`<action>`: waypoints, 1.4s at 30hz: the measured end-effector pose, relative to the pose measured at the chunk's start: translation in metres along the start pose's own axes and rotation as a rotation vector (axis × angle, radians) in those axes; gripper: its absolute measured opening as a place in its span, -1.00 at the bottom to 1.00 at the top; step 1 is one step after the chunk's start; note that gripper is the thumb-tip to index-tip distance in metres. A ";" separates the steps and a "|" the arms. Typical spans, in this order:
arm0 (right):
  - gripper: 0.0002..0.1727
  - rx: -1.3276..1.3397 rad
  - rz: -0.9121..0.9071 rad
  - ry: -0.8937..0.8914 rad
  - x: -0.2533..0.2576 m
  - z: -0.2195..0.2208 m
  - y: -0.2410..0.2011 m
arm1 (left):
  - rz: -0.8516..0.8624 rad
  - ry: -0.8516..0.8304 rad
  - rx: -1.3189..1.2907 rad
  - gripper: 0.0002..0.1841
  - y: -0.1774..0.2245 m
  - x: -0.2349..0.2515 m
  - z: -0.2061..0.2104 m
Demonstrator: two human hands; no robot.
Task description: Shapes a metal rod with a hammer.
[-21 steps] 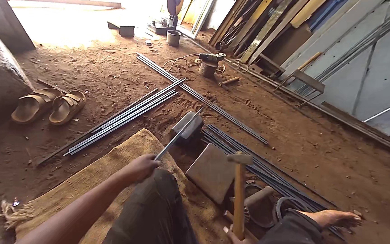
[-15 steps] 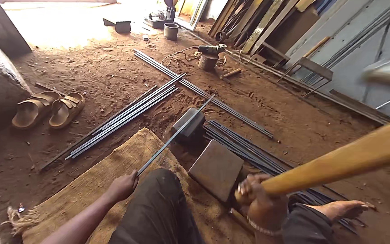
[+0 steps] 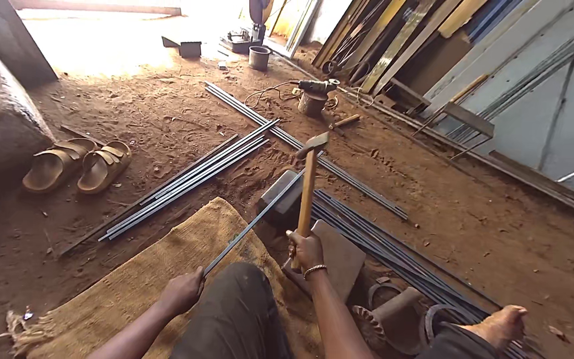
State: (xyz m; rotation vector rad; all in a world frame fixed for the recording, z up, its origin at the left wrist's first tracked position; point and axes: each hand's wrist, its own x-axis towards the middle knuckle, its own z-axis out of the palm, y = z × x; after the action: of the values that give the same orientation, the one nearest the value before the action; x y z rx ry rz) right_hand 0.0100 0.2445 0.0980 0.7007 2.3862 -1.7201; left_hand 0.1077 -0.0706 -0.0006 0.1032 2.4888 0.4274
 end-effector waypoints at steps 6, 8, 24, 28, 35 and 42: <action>-0.65 -0.138 -0.286 0.214 0.025 -0.007 0.002 | -0.019 -0.002 0.040 -0.52 -0.013 -0.012 0.009; -0.55 -0.356 -0.031 0.089 0.028 -0.009 0.029 | -0.029 -0.009 0.051 -0.53 -0.014 -0.014 0.010; -0.68 -0.245 0.386 -0.043 -0.095 -0.153 0.134 | 0.156 -0.246 -1.027 -0.77 0.082 -0.115 -0.099; -0.77 -0.050 0.412 -0.057 -0.119 -0.159 0.200 | 0.284 -0.472 -1.655 -0.75 0.170 -0.148 -0.153; -0.66 -0.407 0.407 -0.082 -0.112 -0.187 0.237 | 0.488 -0.408 -1.937 -0.48 0.253 -0.163 -0.193; -0.69 -0.260 0.421 -0.098 -0.103 -0.183 0.254 | 0.496 -0.394 -2.018 -0.38 0.259 -0.163 -0.185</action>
State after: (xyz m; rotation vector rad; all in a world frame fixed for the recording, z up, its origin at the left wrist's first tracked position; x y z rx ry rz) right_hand 0.2421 0.4451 -0.0220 0.9642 2.1448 -1.2227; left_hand 0.1268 0.0949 0.3166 -0.0376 0.7159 2.4283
